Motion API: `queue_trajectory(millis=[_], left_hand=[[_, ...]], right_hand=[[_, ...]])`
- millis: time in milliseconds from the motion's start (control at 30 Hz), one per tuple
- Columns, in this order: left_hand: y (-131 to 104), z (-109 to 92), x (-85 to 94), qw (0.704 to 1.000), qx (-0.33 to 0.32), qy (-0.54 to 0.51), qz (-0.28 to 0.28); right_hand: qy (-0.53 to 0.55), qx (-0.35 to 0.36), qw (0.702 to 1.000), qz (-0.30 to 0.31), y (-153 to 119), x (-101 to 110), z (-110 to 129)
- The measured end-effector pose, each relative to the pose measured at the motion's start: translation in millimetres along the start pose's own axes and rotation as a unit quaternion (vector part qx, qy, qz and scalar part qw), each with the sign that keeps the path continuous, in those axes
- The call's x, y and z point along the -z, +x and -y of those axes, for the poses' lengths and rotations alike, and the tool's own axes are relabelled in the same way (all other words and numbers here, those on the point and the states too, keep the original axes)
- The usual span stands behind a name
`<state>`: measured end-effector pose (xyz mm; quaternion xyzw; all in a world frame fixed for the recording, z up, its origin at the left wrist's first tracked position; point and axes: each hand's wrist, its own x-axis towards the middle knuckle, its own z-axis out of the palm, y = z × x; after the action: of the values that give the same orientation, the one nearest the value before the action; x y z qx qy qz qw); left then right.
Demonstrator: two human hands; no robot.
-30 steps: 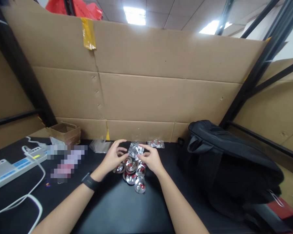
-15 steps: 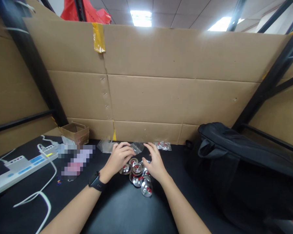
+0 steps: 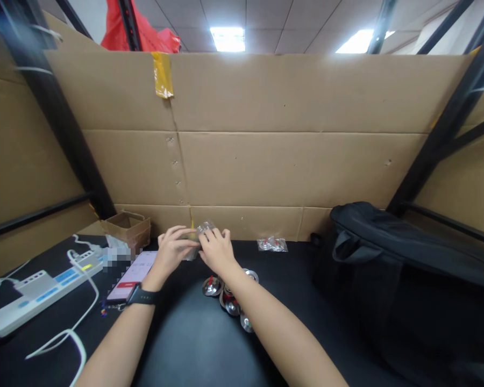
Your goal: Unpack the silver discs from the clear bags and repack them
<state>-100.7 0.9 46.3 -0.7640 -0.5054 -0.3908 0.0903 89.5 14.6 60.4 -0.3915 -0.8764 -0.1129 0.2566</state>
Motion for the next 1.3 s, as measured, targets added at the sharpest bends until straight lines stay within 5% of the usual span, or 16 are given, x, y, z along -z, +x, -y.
queue_trajectory(millis=[200,400,733,1000,1300], left_hand=[[-1.2,18.9,11.2,0.997,0.074,0.002,0.006],[-8.4,51.4,7.3,0.964,0.264,-0.035,-0.009],[-25.6,74.6,-24.5,0.904,0.386,-0.159,0.096],[-23.8,79.9,-26.7,0.908,0.365,-0.194,0.069],[-22.0,81.4,-26.8,0.886,0.353,-0.286,0.088]], right_hand=[[0.047,-0.085,0.994,0.054,12.4,-28.7,1.8],[0.018,-0.224,0.966,0.128,21.5,-42.0,-4.4],[0.072,-0.101,0.978,0.166,45.2,-55.0,32.5],[0.113,-0.008,0.972,0.203,39.2,-66.3,33.8],[0.157,0.033,0.972,0.173,34.7,-76.8,21.0]])
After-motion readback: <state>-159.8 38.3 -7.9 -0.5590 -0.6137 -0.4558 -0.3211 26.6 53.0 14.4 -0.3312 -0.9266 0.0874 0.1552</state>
